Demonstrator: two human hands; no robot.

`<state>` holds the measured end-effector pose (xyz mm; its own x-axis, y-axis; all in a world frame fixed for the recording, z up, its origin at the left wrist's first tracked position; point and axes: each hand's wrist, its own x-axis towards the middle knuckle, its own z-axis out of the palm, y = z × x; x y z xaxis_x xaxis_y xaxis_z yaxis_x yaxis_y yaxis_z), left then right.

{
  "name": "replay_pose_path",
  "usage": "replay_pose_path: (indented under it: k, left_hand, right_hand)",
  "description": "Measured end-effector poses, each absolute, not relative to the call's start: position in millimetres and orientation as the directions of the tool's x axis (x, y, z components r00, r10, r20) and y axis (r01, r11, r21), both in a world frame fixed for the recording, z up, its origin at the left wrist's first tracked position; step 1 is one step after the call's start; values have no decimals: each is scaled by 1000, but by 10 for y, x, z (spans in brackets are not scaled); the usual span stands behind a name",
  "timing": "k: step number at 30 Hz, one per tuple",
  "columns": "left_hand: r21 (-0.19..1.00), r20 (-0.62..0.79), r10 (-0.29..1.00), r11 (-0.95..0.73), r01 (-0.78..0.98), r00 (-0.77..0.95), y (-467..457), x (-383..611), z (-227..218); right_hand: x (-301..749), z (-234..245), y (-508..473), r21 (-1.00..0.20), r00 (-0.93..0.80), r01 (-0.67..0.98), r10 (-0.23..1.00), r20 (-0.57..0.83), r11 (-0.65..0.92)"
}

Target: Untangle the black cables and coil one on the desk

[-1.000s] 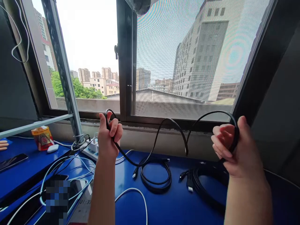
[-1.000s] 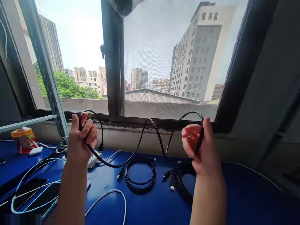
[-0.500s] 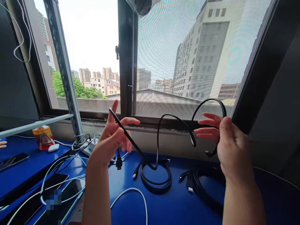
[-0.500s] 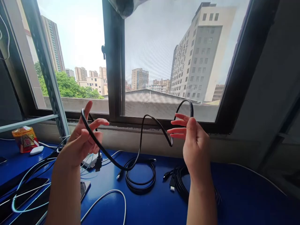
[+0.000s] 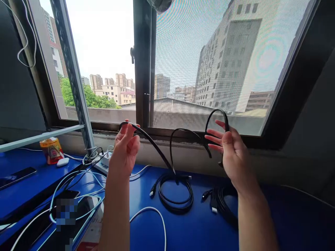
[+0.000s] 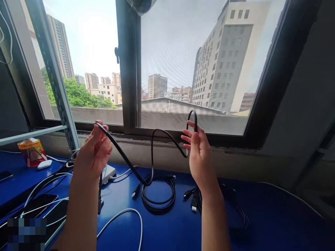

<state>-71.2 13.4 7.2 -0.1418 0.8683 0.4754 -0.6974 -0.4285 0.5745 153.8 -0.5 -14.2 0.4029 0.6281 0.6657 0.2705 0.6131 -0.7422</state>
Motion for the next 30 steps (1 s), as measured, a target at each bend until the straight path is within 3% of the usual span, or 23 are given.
replay_pose_path:
  k: [5, 11, 17, 21, 25, 30]
  left_hand:
    - [597, 404, 905, -371, -711, -133, 127, -535, 78]
    - [724, 356, 920, -384, -574, -165, 153, -404, 63]
    - [865, 328, 937, -350, -360, -123, 186, -356, 33]
    - [904, 370, 927, -373, -208, -55, 177, -323, 0]
    - [851, 526, 849, -525, 20, -55, 128, -299, -10]
    - [701, 711, 644, -624, 345, -281, 72, -311, -2]
  right_hand:
    - [1335, -153, -8, -875, 226, 53, 847, 480, 482]
    - [1189, -106, -109, -898, 117, 61, 890, 441, 436]
    - [1167, -84, -287, -801, 64, 285, 823, 564, 527]
    - [1167, -58, -300, -720, 182, 410, 724, 666, 560]
    - [1196, -37, -293, -618, 345, 509, 516, 784, 599]
    - [1299, -32, -310, -572, 414, 612, 395, 820, 546]
